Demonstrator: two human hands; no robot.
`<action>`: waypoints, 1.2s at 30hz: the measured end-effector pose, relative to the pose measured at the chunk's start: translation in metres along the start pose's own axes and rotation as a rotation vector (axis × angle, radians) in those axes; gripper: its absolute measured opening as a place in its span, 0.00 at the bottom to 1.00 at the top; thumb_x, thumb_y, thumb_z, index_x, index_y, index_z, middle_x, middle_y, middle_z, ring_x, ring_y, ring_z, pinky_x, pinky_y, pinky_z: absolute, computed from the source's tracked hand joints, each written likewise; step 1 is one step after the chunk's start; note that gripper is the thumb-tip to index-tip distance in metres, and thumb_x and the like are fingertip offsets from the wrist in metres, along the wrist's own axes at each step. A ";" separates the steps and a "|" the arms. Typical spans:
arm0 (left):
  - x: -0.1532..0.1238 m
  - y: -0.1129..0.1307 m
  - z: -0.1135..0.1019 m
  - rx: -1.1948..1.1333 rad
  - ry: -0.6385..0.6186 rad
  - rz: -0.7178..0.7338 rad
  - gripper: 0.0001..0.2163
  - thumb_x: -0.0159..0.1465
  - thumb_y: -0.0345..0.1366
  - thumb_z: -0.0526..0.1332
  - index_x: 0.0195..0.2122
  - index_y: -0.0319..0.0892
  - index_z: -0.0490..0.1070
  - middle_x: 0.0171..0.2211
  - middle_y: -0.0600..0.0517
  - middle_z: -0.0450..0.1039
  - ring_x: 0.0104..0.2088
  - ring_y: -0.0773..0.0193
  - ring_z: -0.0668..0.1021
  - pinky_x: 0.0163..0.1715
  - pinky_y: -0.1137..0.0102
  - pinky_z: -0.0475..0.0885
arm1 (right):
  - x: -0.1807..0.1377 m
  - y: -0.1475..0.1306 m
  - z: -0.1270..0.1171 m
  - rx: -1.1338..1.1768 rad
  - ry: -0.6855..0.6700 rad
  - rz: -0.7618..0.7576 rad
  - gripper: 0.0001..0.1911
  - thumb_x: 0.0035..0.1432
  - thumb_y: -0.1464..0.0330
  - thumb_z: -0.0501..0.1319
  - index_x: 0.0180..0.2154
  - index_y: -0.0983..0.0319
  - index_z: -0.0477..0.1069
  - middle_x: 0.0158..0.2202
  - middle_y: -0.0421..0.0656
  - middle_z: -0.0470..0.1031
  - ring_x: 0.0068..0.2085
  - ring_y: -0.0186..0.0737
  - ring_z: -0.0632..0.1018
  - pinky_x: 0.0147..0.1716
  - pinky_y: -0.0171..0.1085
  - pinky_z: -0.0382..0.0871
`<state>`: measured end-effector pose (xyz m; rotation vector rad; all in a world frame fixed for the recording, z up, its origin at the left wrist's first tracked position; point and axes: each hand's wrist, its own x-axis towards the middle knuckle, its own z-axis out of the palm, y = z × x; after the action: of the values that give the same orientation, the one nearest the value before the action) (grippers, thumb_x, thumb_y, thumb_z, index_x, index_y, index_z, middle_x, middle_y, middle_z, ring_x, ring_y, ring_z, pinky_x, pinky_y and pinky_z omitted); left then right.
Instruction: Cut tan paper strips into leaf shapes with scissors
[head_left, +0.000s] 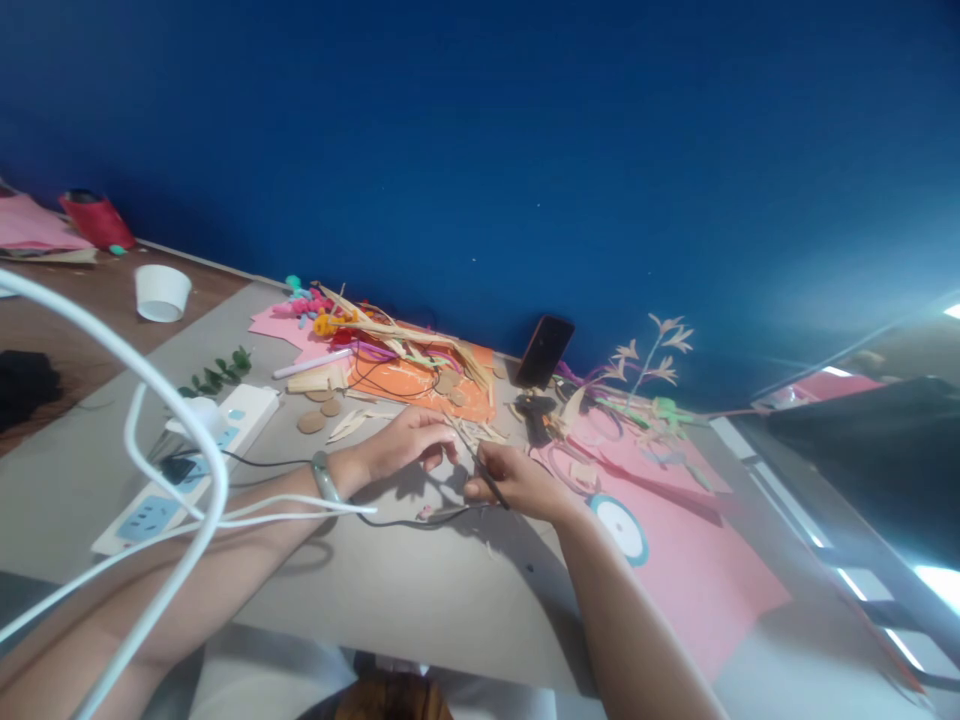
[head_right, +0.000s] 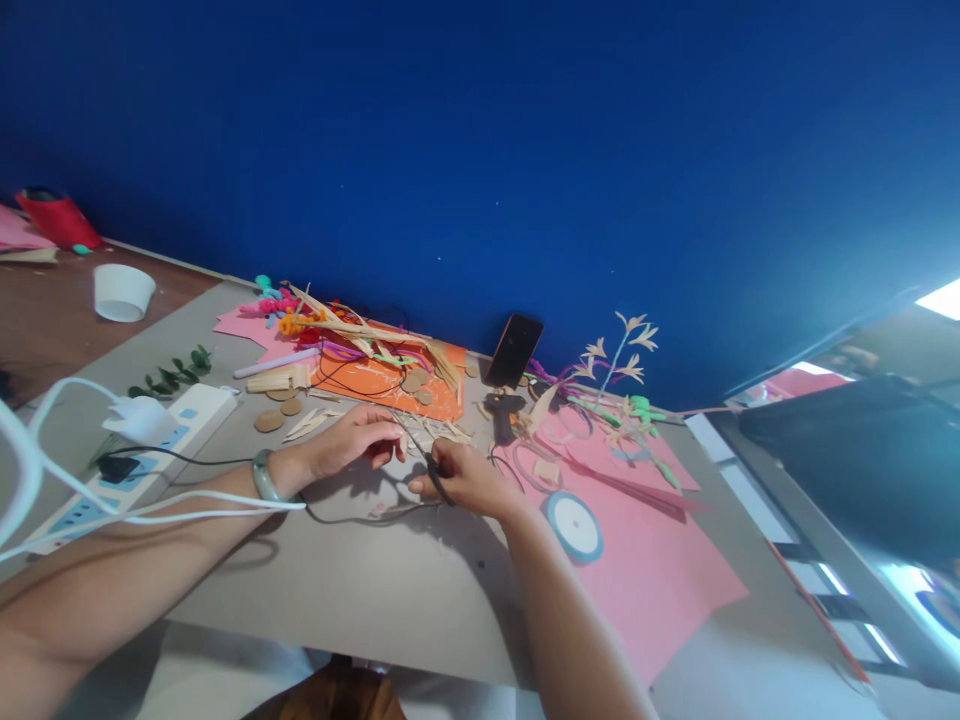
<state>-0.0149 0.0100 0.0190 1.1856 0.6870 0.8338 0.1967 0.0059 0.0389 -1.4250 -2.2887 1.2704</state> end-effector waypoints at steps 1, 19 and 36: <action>0.000 0.001 0.001 -0.007 0.004 -0.002 0.10 0.56 0.37 0.58 0.24 0.35 0.72 0.23 0.50 0.73 0.17 0.74 0.67 0.19 0.75 0.58 | 0.000 0.000 0.000 0.007 -0.001 0.002 0.23 0.45 0.51 0.66 0.24 0.61 0.59 0.20 0.34 0.60 0.23 0.30 0.60 0.21 0.32 0.51; 0.003 -0.012 -0.006 0.096 -0.021 -0.016 0.13 0.59 0.38 0.56 0.25 0.35 0.74 0.16 0.53 0.65 0.17 0.72 0.65 0.21 0.75 0.59 | -0.001 0.002 0.000 -0.085 0.141 0.067 0.26 0.43 0.52 0.67 0.20 0.60 0.55 0.16 0.32 0.56 0.21 0.29 0.58 0.19 0.31 0.49; 0.003 -0.009 0.000 0.217 0.113 0.096 0.15 0.60 0.42 0.58 0.23 0.36 0.72 0.18 0.54 0.66 0.18 0.73 0.66 0.20 0.76 0.60 | 0.009 -0.016 0.025 0.574 0.613 0.000 0.23 0.39 0.55 0.70 0.27 0.60 0.61 0.18 0.34 0.62 0.20 0.30 0.61 0.21 0.32 0.55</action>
<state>-0.0116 0.0108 0.0106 1.3828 0.8345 0.9294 0.1682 -0.0047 0.0320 -1.3424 -1.3856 1.1443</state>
